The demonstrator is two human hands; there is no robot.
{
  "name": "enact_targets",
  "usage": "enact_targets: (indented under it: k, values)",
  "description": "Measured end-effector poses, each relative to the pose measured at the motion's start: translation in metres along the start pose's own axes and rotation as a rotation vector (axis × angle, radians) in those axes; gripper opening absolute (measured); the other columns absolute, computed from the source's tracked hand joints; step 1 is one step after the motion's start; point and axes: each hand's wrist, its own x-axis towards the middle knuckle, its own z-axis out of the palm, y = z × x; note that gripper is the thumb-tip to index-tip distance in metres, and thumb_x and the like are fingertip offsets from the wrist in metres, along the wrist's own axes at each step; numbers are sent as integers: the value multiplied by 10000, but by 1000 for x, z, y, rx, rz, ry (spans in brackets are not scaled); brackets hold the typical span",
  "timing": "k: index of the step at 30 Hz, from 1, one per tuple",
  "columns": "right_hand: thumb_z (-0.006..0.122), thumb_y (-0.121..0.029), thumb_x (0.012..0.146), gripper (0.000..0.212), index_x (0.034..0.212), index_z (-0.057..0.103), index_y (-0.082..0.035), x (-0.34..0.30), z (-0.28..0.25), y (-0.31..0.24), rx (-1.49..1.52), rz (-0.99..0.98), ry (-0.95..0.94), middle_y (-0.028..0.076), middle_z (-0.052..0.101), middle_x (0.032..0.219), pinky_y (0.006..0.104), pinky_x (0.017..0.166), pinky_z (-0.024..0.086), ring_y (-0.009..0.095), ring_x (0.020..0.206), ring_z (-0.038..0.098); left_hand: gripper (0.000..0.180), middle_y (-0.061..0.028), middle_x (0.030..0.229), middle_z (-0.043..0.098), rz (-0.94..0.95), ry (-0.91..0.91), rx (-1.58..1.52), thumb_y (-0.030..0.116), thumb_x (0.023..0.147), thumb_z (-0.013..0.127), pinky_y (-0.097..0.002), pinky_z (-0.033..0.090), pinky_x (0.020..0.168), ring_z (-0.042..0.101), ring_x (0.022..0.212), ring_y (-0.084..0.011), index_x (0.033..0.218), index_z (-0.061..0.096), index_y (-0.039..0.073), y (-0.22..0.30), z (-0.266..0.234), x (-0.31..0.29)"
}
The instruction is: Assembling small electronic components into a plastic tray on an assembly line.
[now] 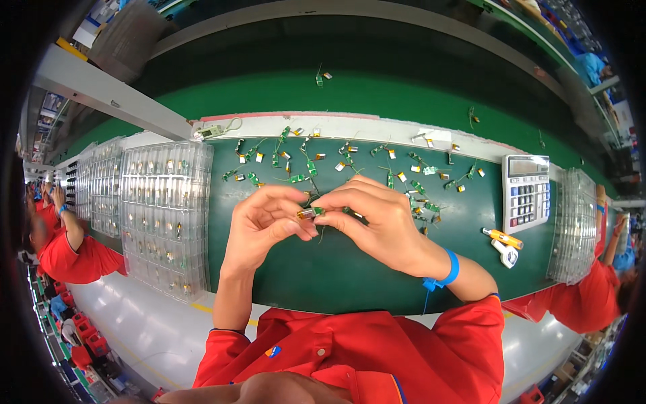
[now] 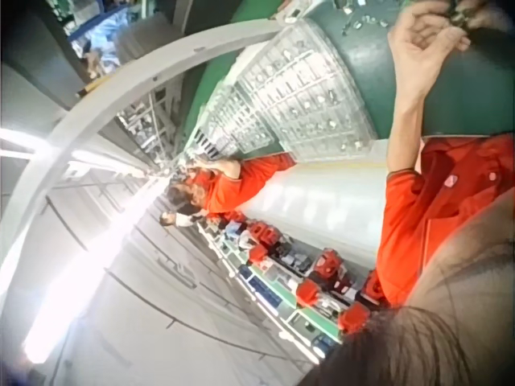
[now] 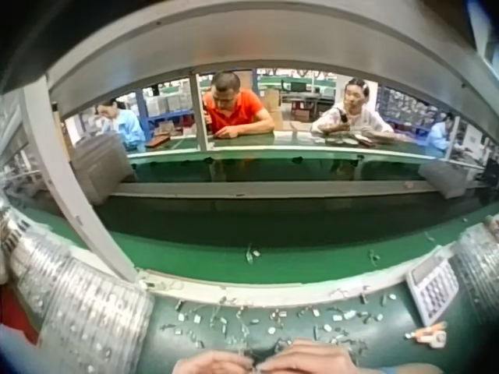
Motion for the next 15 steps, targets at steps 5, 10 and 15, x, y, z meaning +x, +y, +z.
enact_targets:
  k: [5, 10, 15]
  values:
    - [751, -18, 741, 247, 969, 655, -8, 1, -2, -6, 15, 53, -28, 90, 657, 857, 289, 676, 534, 183, 754, 630, 81, -102, 824, 658, 119, 30, 350, 0, 850, 645, -268, 546, 660, 663, 765, -174, 918, 645, -44, -5, -4, -1]
    - [709, -49, 808, 209, 979, 609, 19, 4, -3, -13, 151, 382, -133, 76, 610, 873, 279, 739, 566, 126, 807, 617, 72, -105, 801, 651, 300, 27, 698, -27, 835, 634, -251, 529, 657, 658, 743, -166, 903, 651, -43, -4, 3, -1]
    - [644, -53, 868, 149, 966, 569, 30, 1, -1, -5, 188, 399, -133, 72, 590, 875, 267, 721, 553, 116, 809, 599, 102, -91, 799, 657, 308, 62, 729, -27, 794, 672, -260, 535, 634, 645, 707, -155, 895, 658, -22, -5, 12, 0]
